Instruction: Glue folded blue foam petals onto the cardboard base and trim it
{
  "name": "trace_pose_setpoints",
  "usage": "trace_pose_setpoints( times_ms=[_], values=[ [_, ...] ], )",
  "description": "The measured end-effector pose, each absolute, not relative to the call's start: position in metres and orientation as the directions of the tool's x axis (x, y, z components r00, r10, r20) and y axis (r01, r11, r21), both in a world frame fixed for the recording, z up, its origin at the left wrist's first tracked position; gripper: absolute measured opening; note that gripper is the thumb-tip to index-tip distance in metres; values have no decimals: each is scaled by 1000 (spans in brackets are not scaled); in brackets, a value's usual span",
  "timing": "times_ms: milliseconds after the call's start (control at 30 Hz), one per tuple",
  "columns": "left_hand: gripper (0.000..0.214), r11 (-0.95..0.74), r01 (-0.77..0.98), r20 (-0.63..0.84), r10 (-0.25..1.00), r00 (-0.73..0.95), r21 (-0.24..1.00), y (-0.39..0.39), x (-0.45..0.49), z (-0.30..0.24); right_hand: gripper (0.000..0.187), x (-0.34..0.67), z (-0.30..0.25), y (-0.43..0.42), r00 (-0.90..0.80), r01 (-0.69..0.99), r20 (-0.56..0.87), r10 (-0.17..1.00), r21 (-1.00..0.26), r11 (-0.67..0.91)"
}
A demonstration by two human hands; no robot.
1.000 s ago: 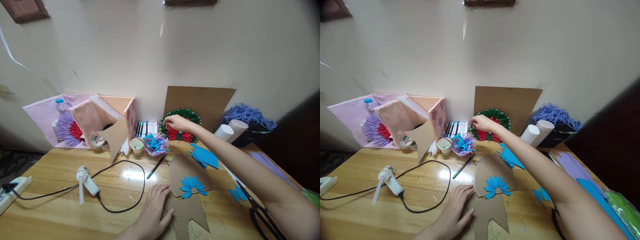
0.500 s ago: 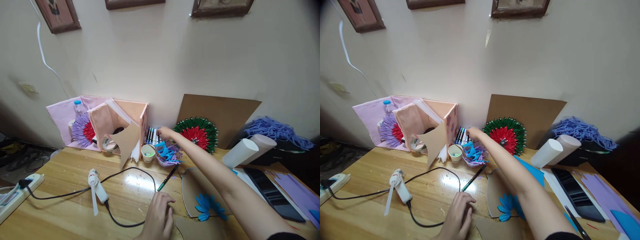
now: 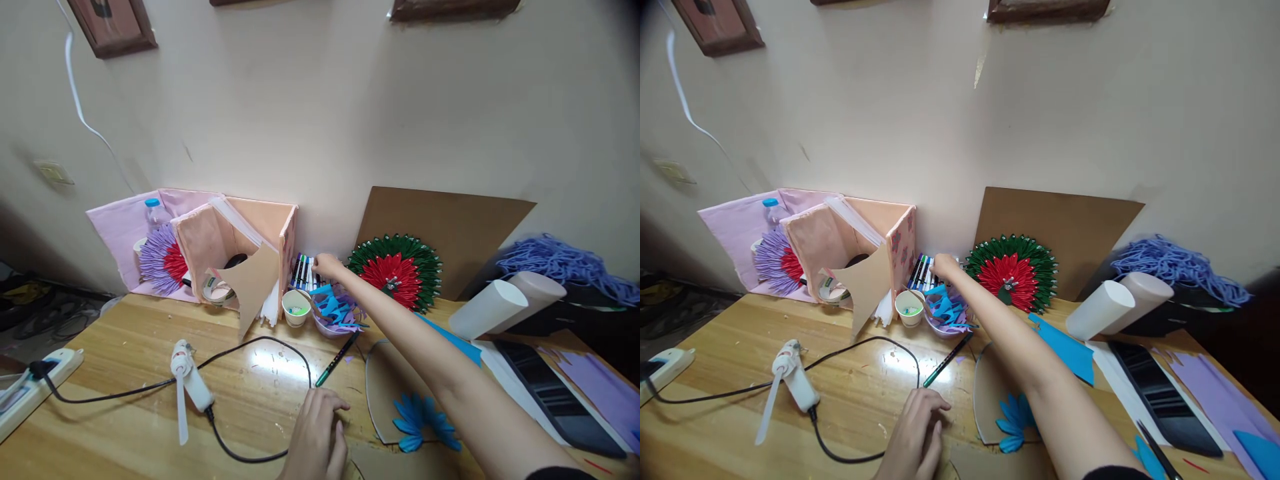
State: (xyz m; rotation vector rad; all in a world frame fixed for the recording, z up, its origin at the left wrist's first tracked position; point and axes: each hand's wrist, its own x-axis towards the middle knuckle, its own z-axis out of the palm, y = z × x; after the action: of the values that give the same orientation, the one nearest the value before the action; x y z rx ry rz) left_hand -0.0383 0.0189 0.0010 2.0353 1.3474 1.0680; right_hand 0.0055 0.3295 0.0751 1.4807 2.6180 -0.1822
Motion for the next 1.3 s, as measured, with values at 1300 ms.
trace_pose_setpoints(
  times_ms=[1300],
  values=[
    [35,-415,714,251,910,331,564,29,-41,-15,25,268,137,174,-238,578,-64,969,-811,88]
  ],
)
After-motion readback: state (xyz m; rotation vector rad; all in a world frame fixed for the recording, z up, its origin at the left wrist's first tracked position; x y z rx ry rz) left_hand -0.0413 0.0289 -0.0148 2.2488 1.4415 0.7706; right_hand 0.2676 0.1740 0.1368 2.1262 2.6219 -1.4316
